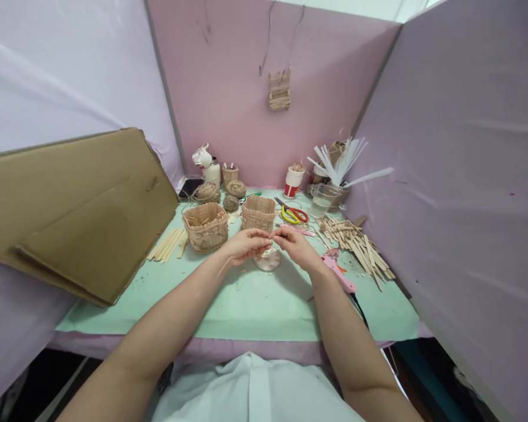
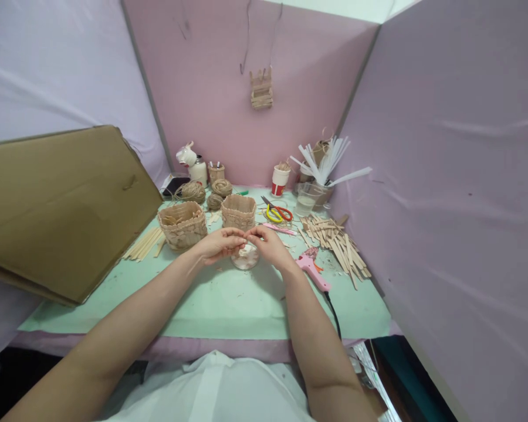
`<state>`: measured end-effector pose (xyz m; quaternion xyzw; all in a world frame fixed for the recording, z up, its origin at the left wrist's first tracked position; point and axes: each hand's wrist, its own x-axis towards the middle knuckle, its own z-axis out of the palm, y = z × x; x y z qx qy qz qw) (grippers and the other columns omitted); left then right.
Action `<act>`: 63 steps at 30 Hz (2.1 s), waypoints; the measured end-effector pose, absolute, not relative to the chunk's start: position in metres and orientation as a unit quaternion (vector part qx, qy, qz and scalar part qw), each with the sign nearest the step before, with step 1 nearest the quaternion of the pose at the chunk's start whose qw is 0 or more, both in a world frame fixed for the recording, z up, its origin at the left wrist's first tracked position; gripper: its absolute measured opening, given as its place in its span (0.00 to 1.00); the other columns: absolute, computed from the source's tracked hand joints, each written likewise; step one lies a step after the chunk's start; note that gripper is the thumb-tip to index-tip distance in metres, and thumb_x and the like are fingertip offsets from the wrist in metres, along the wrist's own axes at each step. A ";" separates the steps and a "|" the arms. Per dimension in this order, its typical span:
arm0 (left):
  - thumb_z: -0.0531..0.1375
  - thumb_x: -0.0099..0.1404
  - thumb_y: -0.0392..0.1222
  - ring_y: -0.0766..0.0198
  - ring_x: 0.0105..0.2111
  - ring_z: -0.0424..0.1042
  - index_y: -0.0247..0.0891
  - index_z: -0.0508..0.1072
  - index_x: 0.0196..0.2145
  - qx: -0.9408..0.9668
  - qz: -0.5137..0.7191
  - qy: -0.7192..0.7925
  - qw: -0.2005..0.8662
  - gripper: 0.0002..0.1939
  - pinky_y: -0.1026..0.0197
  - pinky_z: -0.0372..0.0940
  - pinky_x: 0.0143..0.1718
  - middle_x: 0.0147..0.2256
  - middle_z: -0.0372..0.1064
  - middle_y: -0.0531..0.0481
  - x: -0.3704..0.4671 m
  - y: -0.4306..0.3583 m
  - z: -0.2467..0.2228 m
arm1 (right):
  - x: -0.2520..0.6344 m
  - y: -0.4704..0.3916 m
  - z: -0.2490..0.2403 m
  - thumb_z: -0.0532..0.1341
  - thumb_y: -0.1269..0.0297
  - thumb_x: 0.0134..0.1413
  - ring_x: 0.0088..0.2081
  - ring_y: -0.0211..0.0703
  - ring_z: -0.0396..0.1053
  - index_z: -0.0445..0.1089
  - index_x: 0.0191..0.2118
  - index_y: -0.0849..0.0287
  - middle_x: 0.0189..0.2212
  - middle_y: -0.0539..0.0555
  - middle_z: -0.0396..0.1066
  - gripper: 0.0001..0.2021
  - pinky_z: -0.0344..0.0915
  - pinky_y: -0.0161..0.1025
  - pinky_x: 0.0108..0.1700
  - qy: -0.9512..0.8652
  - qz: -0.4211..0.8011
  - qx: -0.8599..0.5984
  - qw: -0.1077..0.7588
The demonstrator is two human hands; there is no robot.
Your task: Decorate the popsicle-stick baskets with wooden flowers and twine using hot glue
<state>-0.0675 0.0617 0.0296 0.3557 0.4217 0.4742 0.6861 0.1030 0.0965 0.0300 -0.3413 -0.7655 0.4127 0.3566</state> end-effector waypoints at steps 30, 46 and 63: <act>0.64 0.52 0.25 0.72 0.26 0.70 0.31 0.73 0.30 0.266 0.504 0.318 0.758 0.07 0.71 0.67 0.28 0.26 0.70 0.48 -0.075 0.063 0.030 | 0.225 0.049 0.012 0.58 0.52 0.52 0.34 0.50 0.69 0.65 0.35 0.59 0.33 0.59 0.69 0.14 0.55 0.38 0.30 -0.709 0.055 -0.701 0.054; 0.65 0.53 0.27 0.72 0.27 0.70 0.34 0.73 0.38 0.300 0.511 0.317 0.741 0.14 0.70 0.66 0.30 0.29 0.70 0.50 -0.075 0.061 0.033 | 0.205 0.029 0.035 0.51 0.50 0.59 0.28 0.38 0.63 0.67 0.41 0.57 0.35 0.55 0.69 0.17 0.60 0.37 0.29 -0.591 0.323 -0.455 0.582; 0.69 0.46 0.28 0.72 0.27 0.71 0.33 0.73 0.35 0.308 0.550 0.299 0.716 0.17 0.71 0.64 0.30 0.26 0.72 0.52 -0.074 0.061 0.035 | 0.156 0.006 0.018 0.48 0.40 0.56 0.25 0.39 0.62 0.70 0.34 0.60 0.25 0.54 0.66 0.27 0.57 0.35 0.24 -0.655 0.438 -0.395 0.472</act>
